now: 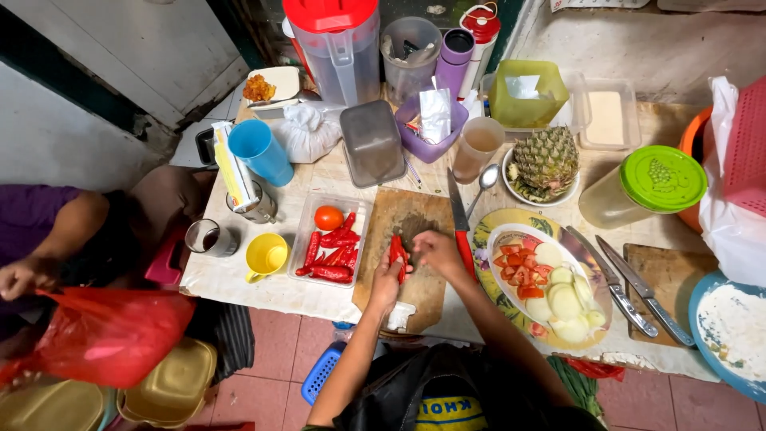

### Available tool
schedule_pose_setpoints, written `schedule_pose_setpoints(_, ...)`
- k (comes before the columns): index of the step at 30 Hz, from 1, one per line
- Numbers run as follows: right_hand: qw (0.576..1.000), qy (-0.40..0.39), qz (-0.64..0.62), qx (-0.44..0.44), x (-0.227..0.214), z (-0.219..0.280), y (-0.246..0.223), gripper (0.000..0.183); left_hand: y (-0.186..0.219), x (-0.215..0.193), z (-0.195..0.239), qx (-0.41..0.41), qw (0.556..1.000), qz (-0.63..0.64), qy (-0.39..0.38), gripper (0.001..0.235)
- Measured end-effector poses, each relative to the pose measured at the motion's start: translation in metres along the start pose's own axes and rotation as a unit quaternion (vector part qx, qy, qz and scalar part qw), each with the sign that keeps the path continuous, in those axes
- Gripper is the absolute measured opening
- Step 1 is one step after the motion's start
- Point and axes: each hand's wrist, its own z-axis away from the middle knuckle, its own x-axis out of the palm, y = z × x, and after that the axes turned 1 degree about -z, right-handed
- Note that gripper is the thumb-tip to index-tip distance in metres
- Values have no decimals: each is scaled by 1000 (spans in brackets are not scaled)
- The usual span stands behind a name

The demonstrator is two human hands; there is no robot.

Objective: The person cuts tomatoes and chili peppers on a cutting board and then stirs meat frying in a pan on a stove.

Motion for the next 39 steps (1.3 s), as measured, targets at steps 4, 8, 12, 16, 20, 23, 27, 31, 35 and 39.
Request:
schedule_pose_setpoints(4,828,152,539,12,-35,31,-102,28,-6,-3,-10,30,993,-106,49,57)
schedule_pose_setpoints(8,696,127,704,51,-44,19,-61,31,-3,9,-12,234,789,-559,98,56)
schedule_pose_setpoints(12,658,139,739,45,-34,12,-22,38,-9,15,-13,202,721,-656,92,63)
schedule_pose_setpoints(16,691,152,706,20,-38,32,-46,35,-8,12,-15,255,704,-648,137,64)
schedule_pose_setpoints(20,833,183,523,18,-44,69,-94,37,-5,11,-15,291,668,-671,140,65)
schedule_pose_setpoints(23,898,170,405,12,-47,110,-92,42,-1,11,-18,281,705,-637,135,58)
schedule_pose_setpoints(27,929,100,351,56,-18,161,-80,42,10,16,-9,289,740,-590,144,50)
schedule_pose_setpoints(31,928,105,357,-9,7,175,-61,46,14,21,-5,277,739,-590,172,42)
schedule_pose_setpoints(35,921,99,375,-44,16,180,-83,44,2,10,-18,306,776,-521,181,34)
schedule_pose_setpoints(39,932,76,351,-48,20,185,-85,41,1,7,-25,285,789,-514,183,24)
